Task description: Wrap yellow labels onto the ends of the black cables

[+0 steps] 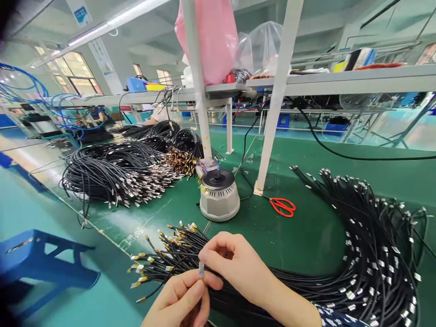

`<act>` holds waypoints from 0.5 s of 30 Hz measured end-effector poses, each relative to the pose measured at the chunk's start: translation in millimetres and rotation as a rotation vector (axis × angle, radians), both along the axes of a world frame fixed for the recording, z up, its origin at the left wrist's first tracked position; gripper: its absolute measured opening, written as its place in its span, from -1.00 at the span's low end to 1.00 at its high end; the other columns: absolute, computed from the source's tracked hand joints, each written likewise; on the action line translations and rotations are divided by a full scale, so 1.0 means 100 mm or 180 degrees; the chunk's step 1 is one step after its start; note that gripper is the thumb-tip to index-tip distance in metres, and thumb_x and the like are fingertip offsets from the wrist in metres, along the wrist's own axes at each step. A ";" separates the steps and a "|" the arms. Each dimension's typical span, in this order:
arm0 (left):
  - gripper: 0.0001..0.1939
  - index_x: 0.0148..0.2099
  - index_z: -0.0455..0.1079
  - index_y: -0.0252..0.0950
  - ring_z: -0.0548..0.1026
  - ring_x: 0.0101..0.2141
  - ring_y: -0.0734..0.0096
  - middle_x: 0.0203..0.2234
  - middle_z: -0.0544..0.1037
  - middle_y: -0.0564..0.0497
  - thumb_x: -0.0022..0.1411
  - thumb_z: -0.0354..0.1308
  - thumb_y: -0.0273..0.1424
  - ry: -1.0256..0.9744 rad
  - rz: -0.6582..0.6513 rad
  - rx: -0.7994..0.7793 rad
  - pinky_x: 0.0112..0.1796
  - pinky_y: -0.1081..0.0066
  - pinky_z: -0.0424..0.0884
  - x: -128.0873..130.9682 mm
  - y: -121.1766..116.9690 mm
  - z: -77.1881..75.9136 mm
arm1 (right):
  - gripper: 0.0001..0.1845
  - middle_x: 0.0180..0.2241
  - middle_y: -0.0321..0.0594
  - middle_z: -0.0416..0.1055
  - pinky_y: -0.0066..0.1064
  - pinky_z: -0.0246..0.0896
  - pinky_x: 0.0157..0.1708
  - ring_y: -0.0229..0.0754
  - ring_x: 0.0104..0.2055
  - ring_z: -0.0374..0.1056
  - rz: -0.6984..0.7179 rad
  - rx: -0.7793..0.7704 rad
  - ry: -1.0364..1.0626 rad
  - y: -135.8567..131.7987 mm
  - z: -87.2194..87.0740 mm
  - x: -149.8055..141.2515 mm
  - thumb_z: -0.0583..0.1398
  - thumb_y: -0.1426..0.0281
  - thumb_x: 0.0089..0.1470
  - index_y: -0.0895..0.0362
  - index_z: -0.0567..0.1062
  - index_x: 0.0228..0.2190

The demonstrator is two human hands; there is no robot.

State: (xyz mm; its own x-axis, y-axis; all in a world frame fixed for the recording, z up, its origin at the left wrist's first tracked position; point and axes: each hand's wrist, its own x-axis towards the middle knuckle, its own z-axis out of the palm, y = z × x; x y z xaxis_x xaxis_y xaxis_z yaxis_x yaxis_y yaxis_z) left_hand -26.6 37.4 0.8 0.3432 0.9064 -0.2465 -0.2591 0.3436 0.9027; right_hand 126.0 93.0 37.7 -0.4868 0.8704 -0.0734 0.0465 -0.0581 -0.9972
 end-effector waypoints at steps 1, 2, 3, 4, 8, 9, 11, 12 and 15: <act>-0.50 -0.25 0.47 -0.39 0.07 -0.75 0.69 -0.78 0.31 0.17 0.10 0.23 0.01 -0.0050 -0.0043 0.0018 -0.67 0.57 -0.08 -0.01 0.01 -0.01 | -0.68 -0.64 -0.37 0.31 -0.49 0.06 -0.56 -0.34 -0.60 0.16 0.0076 -0.0084 0.0053 0.00 -0.01 -0.02 0.26 0.16 0.04 0.18 0.45 -0.49; -0.51 -0.24 0.43 -0.36 0.05 -0.76 0.70 -0.77 0.33 0.17 0.10 0.24 0.01 -0.0117 -0.0053 0.0016 -0.68 0.58 -0.08 -0.01 0.02 -0.03 | -0.70 -0.65 -0.37 0.31 -0.48 0.06 -0.56 -0.34 -0.61 0.17 0.0120 -0.0131 0.0067 0.00 -0.02 -0.04 0.27 0.19 0.03 0.17 0.43 -0.50; -0.52 -0.22 0.39 -0.33 0.05 -0.78 0.70 -0.77 0.36 0.17 0.09 0.25 0.02 -0.0187 -0.0033 -0.0009 -0.69 0.59 -0.09 -0.02 0.03 -0.05 | -0.71 -0.63 -0.36 0.34 -0.48 0.09 -0.54 -0.33 -0.59 0.20 0.0130 -0.0133 0.0046 0.01 -0.02 -0.05 0.28 0.22 0.02 0.18 0.42 -0.51; -0.53 -0.23 0.35 -0.29 0.05 -0.78 0.70 -0.76 0.39 0.17 0.08 0.25 0.02 -0.0246 0.0004 -0.0048 -0.70 0.61 -0.09 -0.02 0.04 -0.08 | -0.73 -0.61 -0.32 0.38 -0.46 0.13 -0.50 -0.31 -0.55 0.24 0.0113 -0.0100 0.0009 0.03 -0.03 -0.05 0.29 0.25 0.01 0.19 0.44 -0.52; -0.54 -0.37 0.25 -0.25 0.08 -0.80 0.73 -0.77 0.45 0.13 0.06 0.27 0.03 -0.0317 0.0199 -0.0220 -0.73 0.66 -0.08 -0.05 0.11 -0.20 | -0.81 -0.61 -0.30 0.43 -0.50 0.13 -0.48 -0.34 -0.55 0.24 -0.0240 -0.0222 0.0105 0.21 -0.05 -0.06 0.34 0.37 -0.05 0.24 0.53 -0.55; -0.54 -0.39 0.25 -0.26 0.08 -0.81 0.74 -0.77 0.45 0.12 0.06 0.28 0.02 -0.0326 0.0260 -0.0243 -0.74 0.66 -0.08 -0.05 0.13 -0.22 | -0.83 -0.62 -0.32 0.42 -0.53 0.08 -0.53 -0.38 -0.58 0.20 -0.0398 -0.0290 0.0171 0.28 -0.04 -0.08 0.34 0.38 -0.04 0.25 0.55 -0.52; -0.53 -0.39 0.25 -0.26 0.09 -0.81 0.74 -0.76 0.47 0.10 0.04 0.30 0.01 -0.0380 0.0383 -0.0282 -0.75 0.67 -0.08 -0.06 0.16 -0.23 | -0.85 -0.63 -0.36 0.41 -0.56 -0.01 -0.60 -0.44 -0.64 0.10 -0.0704 -0.0406 0.0275 0.45 -0.03 -0.12 0.30 0.38 0.03 0.25 0.58 -0.40; -0.53 -0.40 0.26 -0.27 0.09 -0.81 0.74 -0.77 0.47 0.10 0.02 0.31 0.01 -0.0415 0.0434 -0.0306 -0.75 0.68 -0.07 -0.06 0.17 -0.22 | -0.84 -0.62 -0.38 0.40 -0.58 -0.05 -0.63 -0.45 -0.66 0.07 -0.0806 -0.0463 0.0314 0.53 -0.02 -0.16 0.27 0.38 0.08 0.24 0.58 -0.34; -0.50 -0.42 0.27 -0.28 0.11 -0.82 0.75 -0.79 0.46 0.10 -0.06 0.36 0.01 -0.0555 0.0547 -0.0408 -0.74 0.69 -0.04 -0.05 0.18 -0.18 | -0.81 -0.60 -0.37 0.40 -0.62 -0.12 -0.68 -0.49 -0.69 0.04 -0.1039 -0.0748 0.0417 0.78 0.02 -0.30 0.19 0.38 0.20 0.26 0.54 -0.27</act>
State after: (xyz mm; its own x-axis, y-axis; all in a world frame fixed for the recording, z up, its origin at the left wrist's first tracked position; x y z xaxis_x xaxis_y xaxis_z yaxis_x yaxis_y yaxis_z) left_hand -31.8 55.2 -17.1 0.2343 0.9202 -0.3136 -0.4712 0.3896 0.7913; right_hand 96.4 170.7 39.5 -0.2068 0.9475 -0.2440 -0.1384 -0.2752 -0.9514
